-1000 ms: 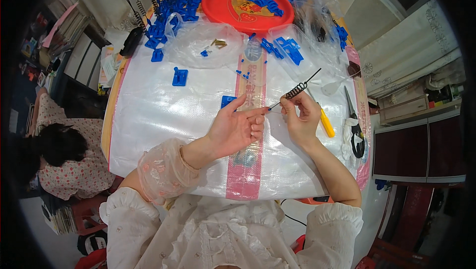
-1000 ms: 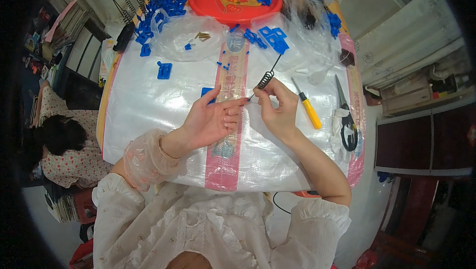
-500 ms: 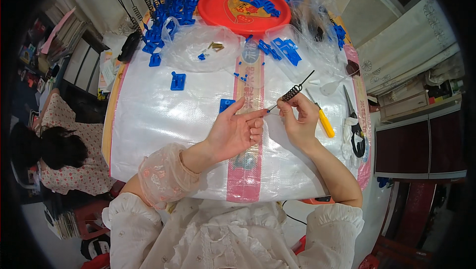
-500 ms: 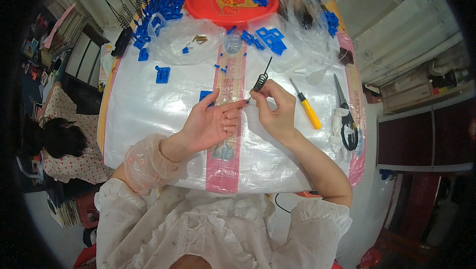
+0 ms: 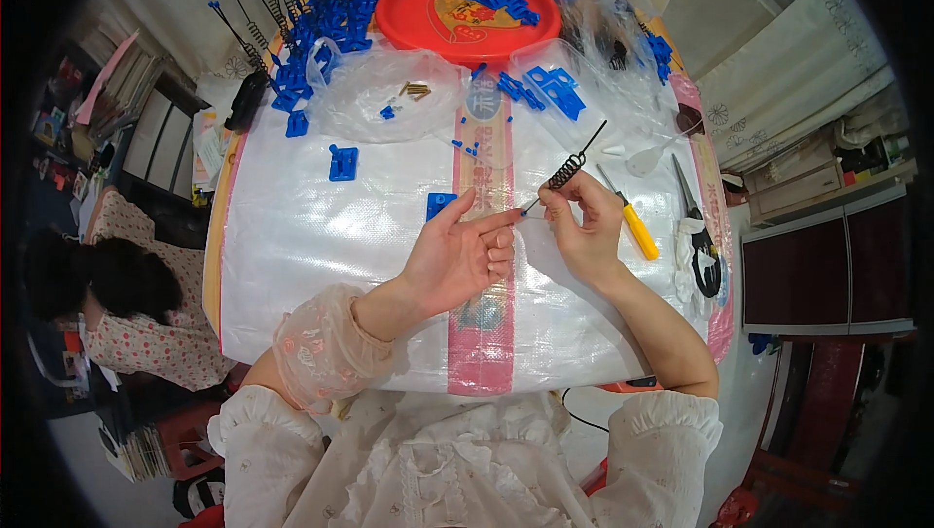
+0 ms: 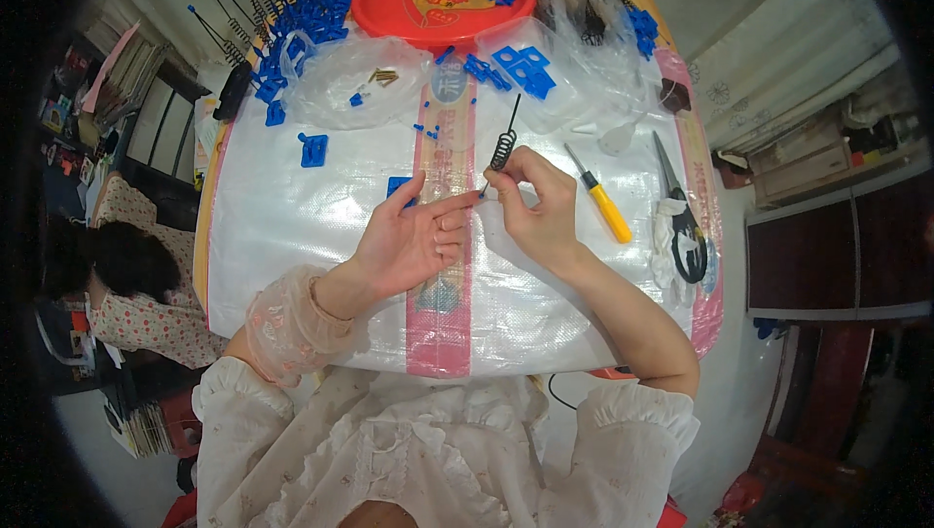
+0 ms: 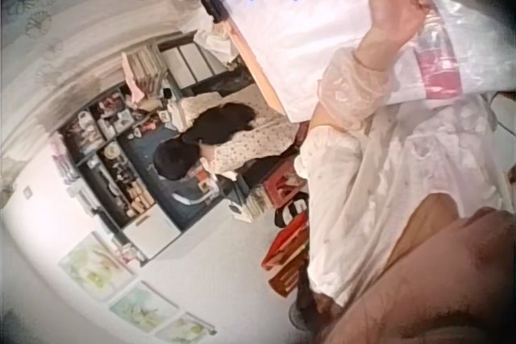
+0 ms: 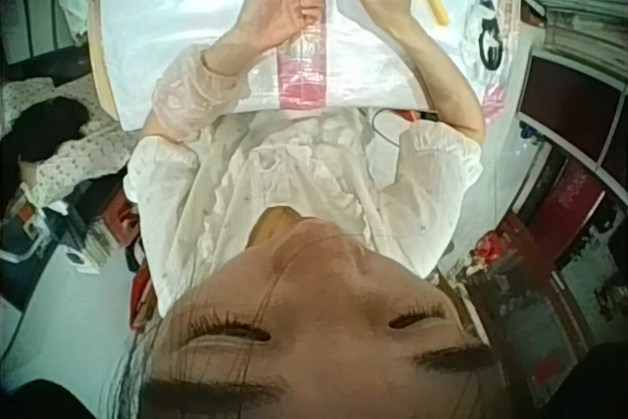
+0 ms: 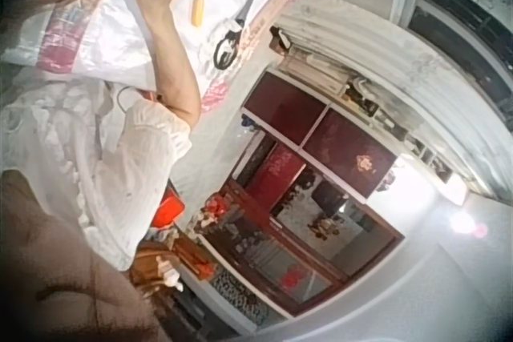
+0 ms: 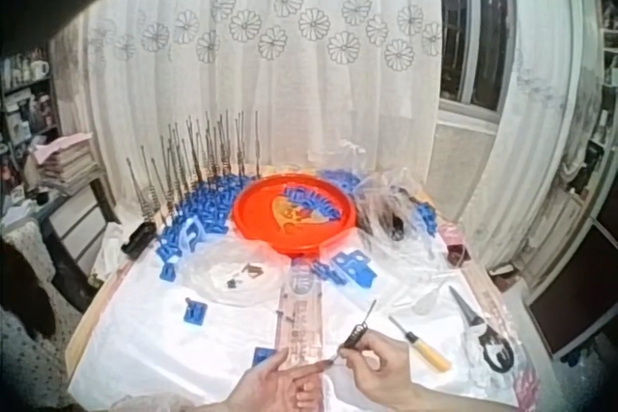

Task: The recorder is assembling electrical components by threading wires through springs and attaching blue plastic connectors.

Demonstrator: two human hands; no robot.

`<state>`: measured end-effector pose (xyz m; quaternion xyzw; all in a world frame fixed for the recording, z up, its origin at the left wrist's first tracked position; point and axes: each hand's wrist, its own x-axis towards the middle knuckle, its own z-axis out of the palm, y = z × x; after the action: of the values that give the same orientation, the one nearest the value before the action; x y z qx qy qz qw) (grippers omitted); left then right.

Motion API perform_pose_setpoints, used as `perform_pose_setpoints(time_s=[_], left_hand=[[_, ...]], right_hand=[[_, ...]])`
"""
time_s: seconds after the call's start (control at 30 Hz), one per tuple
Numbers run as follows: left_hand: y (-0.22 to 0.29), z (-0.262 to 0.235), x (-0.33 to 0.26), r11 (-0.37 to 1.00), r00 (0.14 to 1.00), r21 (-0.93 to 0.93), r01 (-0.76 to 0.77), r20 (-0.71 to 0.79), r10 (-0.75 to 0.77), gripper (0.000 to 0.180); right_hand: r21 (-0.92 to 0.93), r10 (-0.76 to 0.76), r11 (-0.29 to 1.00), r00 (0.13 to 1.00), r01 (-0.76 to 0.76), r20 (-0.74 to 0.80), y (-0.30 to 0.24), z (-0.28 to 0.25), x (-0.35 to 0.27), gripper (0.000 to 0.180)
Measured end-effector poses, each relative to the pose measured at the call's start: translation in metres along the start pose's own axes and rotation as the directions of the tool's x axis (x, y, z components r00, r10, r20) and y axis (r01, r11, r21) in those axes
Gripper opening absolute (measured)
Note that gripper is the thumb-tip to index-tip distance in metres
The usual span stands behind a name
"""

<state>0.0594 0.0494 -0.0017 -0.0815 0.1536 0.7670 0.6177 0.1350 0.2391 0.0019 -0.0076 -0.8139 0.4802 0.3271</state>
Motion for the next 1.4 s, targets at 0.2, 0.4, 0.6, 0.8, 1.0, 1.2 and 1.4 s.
perform_pose_setpoints(time_s=[0.2,0.4,0.6,0.8,1.0,1.2,1.4], left_hand=[[0.0001,0.0004,0.0009,1.0,1.0,0.012,0.001,-0.011,-0.001,0.069],[0.0001,-0.0006,0.0013,1.0,1.0,0.005,0.007,-0.006,-0.007,0.068],[0.0004,0.0013,0.0001,1.0,1.0,0.018,0.006,-0.003,-0.006,0.068],[0.0,-0.0016,0.0011,1.0,1.0,0.018,0.007,0.015,-0.008,0.069],[0.0,-0.0012,0.0004,0.999,1.0,0.038,0.001,0.016,-0.002,0.07],[0.0004,-0.0021,0.0006,1.0,1.0,0.027,0.009,0.019,-0.009,0.071],[0.0002,-0.0011,0.0009,0.999,1.0,0.036,0.002,0.016,-0.003,0.071]], right_hand=[[0.03,0.023,0.999,1.0,-0.023,0.0,0.0004,-0.001,-0.0003,0.006],[0.021,0.025,0.999,1.0,-0.024,-0.002,-0.0004,-0.0004,-0.0007,0.007],[0.0,0.004,1.0,1.0,-0.004,-0.004,0.0021,-0.0006,-0.0015,0.007],[0.013,0.001,1.0,1.0,0.0,-0.012,-0.0003,0.0003,-0.0007,0.007],[0.011,0.029,1.0,1.0,-0.029,-0.003,0.0006,-0.0014,-0.0015,0.007],[0.026,0.028,0.999,1.0,-0.028,-0.006,0.0013,0.0001,-0.0025,0.006],[0.02,-0.006,1.0,1.0,0.006,-0.007,-0.0012,0.001,-0.0015,0.006]])
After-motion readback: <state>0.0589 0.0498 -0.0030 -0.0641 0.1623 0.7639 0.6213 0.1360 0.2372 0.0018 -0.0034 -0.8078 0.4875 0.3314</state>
